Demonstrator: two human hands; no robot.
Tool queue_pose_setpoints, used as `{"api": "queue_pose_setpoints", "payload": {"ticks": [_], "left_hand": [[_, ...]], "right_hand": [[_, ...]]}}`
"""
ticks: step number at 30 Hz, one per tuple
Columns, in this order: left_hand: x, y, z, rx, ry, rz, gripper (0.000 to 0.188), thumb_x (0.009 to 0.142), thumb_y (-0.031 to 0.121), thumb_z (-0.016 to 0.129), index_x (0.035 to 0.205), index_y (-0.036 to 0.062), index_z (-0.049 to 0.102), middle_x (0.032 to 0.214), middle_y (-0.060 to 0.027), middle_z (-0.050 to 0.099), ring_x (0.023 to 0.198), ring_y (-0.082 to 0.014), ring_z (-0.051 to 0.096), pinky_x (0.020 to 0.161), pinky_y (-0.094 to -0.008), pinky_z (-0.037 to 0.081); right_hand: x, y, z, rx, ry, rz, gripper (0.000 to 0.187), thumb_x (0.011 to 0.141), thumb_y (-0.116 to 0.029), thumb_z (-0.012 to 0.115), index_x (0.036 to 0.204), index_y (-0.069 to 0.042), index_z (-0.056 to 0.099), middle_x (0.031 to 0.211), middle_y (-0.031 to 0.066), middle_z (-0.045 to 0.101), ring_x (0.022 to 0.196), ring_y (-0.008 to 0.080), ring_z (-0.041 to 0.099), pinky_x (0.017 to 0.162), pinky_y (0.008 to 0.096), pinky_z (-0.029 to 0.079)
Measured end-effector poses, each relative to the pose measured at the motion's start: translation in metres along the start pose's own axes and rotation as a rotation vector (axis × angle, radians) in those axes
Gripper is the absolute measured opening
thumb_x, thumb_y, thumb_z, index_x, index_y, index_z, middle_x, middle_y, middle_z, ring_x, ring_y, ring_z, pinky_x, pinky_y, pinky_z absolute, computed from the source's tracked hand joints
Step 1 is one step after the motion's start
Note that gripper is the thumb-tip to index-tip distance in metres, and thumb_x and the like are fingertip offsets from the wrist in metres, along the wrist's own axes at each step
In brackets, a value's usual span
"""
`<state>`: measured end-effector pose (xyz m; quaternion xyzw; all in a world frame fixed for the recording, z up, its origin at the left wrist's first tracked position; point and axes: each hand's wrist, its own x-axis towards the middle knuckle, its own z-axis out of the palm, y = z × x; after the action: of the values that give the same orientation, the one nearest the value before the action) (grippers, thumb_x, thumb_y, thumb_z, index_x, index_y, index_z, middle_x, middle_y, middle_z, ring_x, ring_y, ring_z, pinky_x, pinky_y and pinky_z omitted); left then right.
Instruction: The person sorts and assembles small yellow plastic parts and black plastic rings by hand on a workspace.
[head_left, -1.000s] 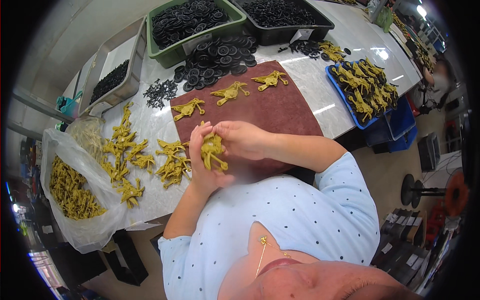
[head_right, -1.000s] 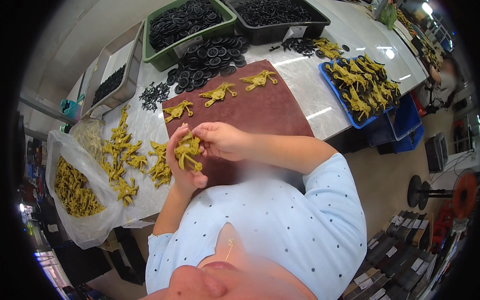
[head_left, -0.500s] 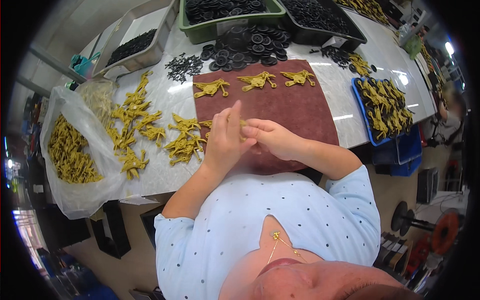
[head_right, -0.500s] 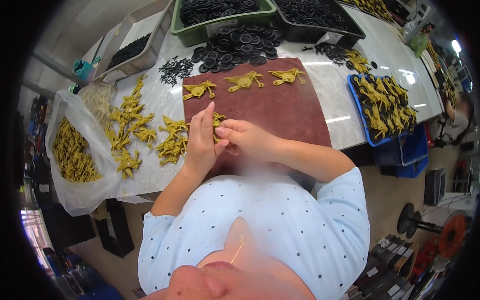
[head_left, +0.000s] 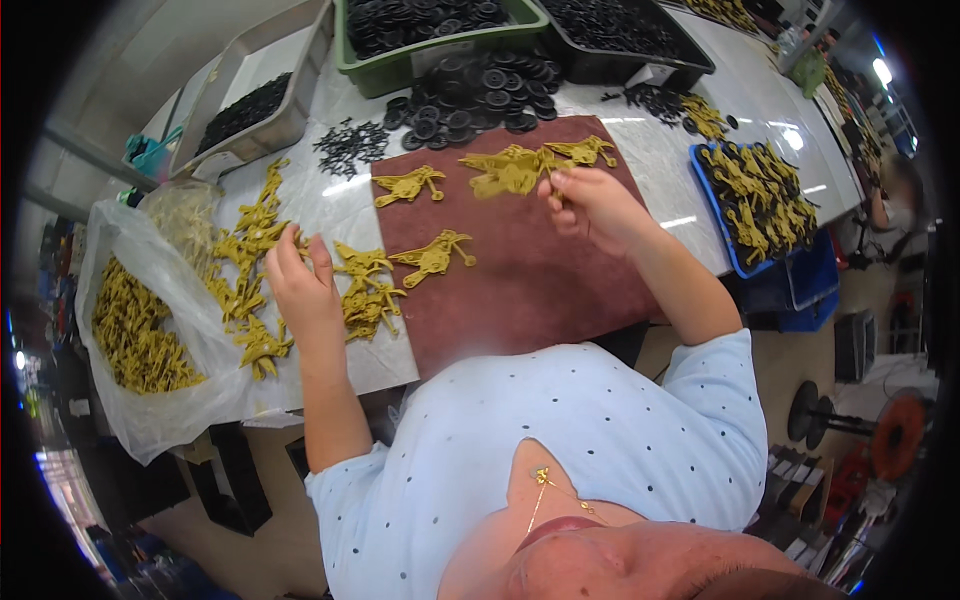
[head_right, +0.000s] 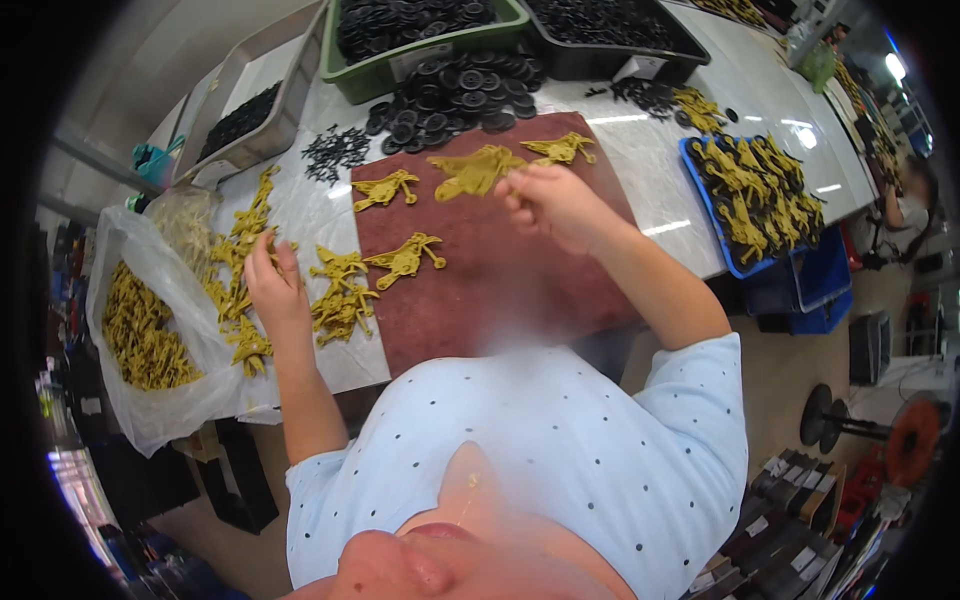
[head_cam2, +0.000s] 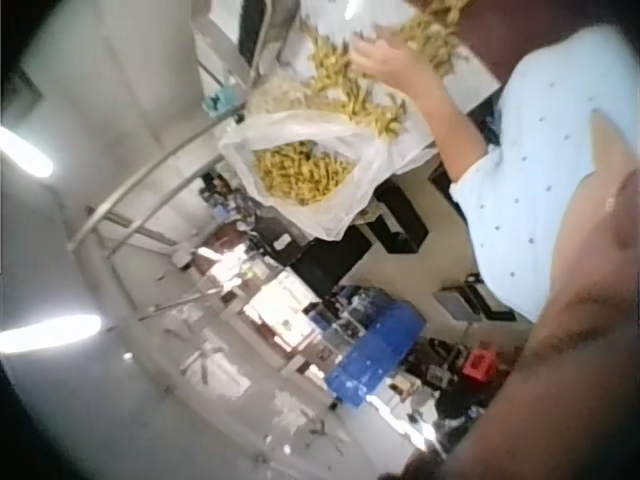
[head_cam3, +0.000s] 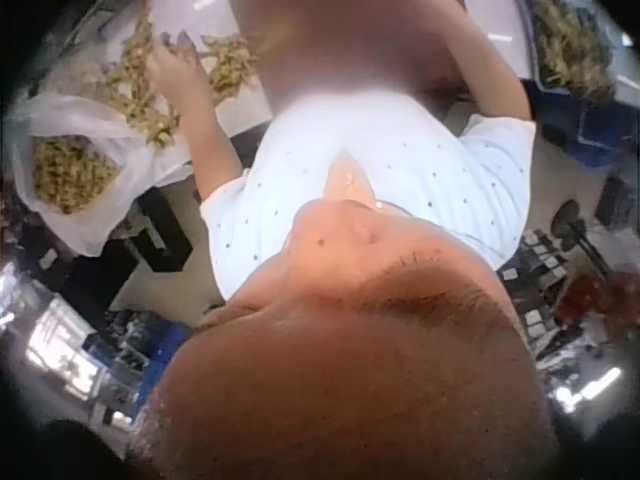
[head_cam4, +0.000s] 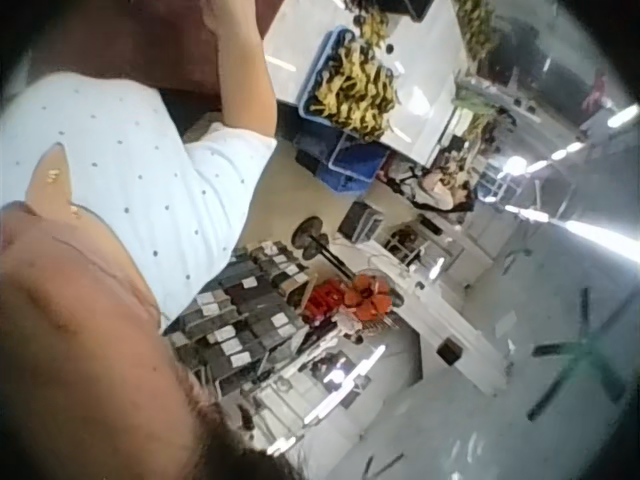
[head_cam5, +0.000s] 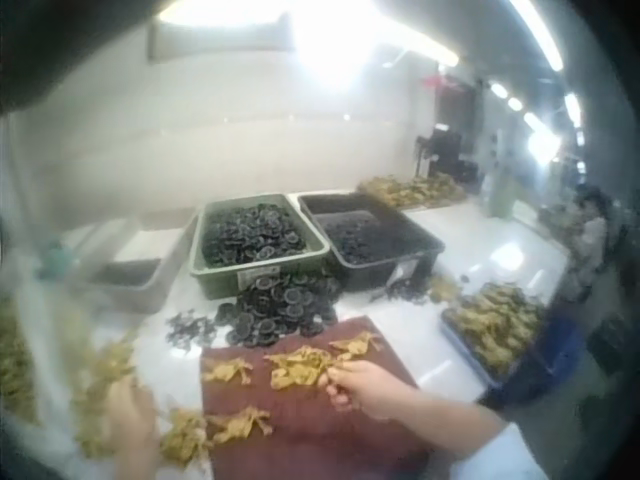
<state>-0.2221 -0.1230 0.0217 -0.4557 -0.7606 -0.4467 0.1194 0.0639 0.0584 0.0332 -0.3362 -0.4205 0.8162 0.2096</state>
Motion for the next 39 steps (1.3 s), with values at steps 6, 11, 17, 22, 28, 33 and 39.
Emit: {"api": "queue_pose_setpoints", "payload": {"ticks": [6, 11, 17, 22, 28, 33, 39], "left_hand": [[-0.031, -0.028, 0.031, 0.598, -0.274, 0.008, 0.051, 0.084, 0.037, 0.064, 0.115, -0.0031, 0.055, 0.101, -0.0203, 0.055, 0.096, -0.0361, 0.053, 0.080, -0.0445, 0.044], [-0.026, -0.023, 0.027, 0.581, -0.295, -0.019, 0.040, 0.086, 0.031, 0.062, 0.112, 0.0010, 0.059, 0.108, -0.0194, 0.056, 0.101, -0.0351, 0.053, 0.083, -0.0441, 0.043], [0.002, -0.066, -0.033, 0.445, -0.364, -0.096, 0.035, 0.083, 0.000, 0.056, 0.117, 0.0069, 0.059, 0.120, -0.0145, 0.054, 0.111, -0.0324, 0.050, 0.094, -0.0472, 0.039], [0.010, -0.067, -0.053, 0.559, -0.743, -0.107, 0.059, 0.067, -0.003, 0.070, 0.121, 0.0152, 0.057, 0.136, -0.0093, 0.041, 0.122, -0.0308, 0.039, 0.099, -0.0438, 0.037], [0.022, -0.096, -0.043, 0.542, -0.666, 0.143, 0.051, 0.064, 0.002, 0.073, 0.112, 0.0089, 0.059, 0.121, -0.0081, 0.051, 0.113, -0.0296, 0.045, 0.094, -0.0420, 0.039], [0.038, -0.094, -0.050, 0.447, -0.463, 0.068, 0.042, 0.071, 0.005, 0.071, 0.111, 0.0051, 0.058, 0.105, -0.0082, 0.060, 0.104, -0.0238, 0.054, 0.091, -0.0377, 0.041], [0.032, -0.044, -0.036, -0.698, -0.267, -0.236, 0.036, 0.087, 0.014, 0.062, 0.118, 0.0000, 0.052, 0.109, -0.0132, 0.063, 0.100, -0.0171, 0.059, 0.088, -0.0294, 0.046]], "right_hand": [[0.030, 0.016, -0.034, -0.436, 0.035, 0.202, 0.025, 0.096, -0.021, 0.046, 0.094, 0.002, 0.057, 0.070, 0.0030, 0.057, 0.058, 0.0111, 0.055, 0.052, 0.0253, 0.045], [0.027, 0.032, -0.025, -0.927, 0.209, 0.085, 0.024, 0.095, -0.019, 0.048, 0.109, -0.001, 0.051, 0.075, 0.0117, 0.064, 0.063, 0.0185, 0.062, 0.056, 0.0314, 0.049], [0.014, 0.038, -0.023, -1.506, 0.212, -0.410, 0.039, 0.091, -0.024, 0.052, 0.122, -0.001, 0.043, 0.083, 0.0249, 0.062, 0.078, 0.0426, 0.060, 0.070, 0.0484, 0.047], [0.008, 0.031, -0.009, -1.491, 0.381, -0.449, 0.043, 0.091, -0.021, 0.054, 0.130, -0.006, 0.040, 0.080, 0.0225, 0.063, 0.077, 0.0412, 0.061, 0.066, 0.0471, 0.046], [0.004, 0.028, 0.013, -1.374, 0.307, -0.522, 0.043, 0.089, -0.018, 0.058, 0.127, -0.004, 0.042, 0.078, 0.0214, 0.062, 0.073, 0.0385, 0.061, 0.064, 0.0442, 0.046], [-0.001, 0.023, 0.034, -1.248, 0.252, -0.565, 0.038, 0.089, -0.018, 0.058, 0.121, -0.002, 0.047, 0.083, 0.0219, 0.064, 0.077, 0.0382, 0.062, 0.066, 0.0423, 0.049], [0.009, 0.028, 0.055, -1.011, 0.034, -0.706, 0.022, 0.092, -0.011, 0.055, 0.113, -0.003, 0.056, 0.080, 0.0087, 0.062, 0.063, 0.0148, 0.056, 0.060, 0.0285, 0.047]]}}
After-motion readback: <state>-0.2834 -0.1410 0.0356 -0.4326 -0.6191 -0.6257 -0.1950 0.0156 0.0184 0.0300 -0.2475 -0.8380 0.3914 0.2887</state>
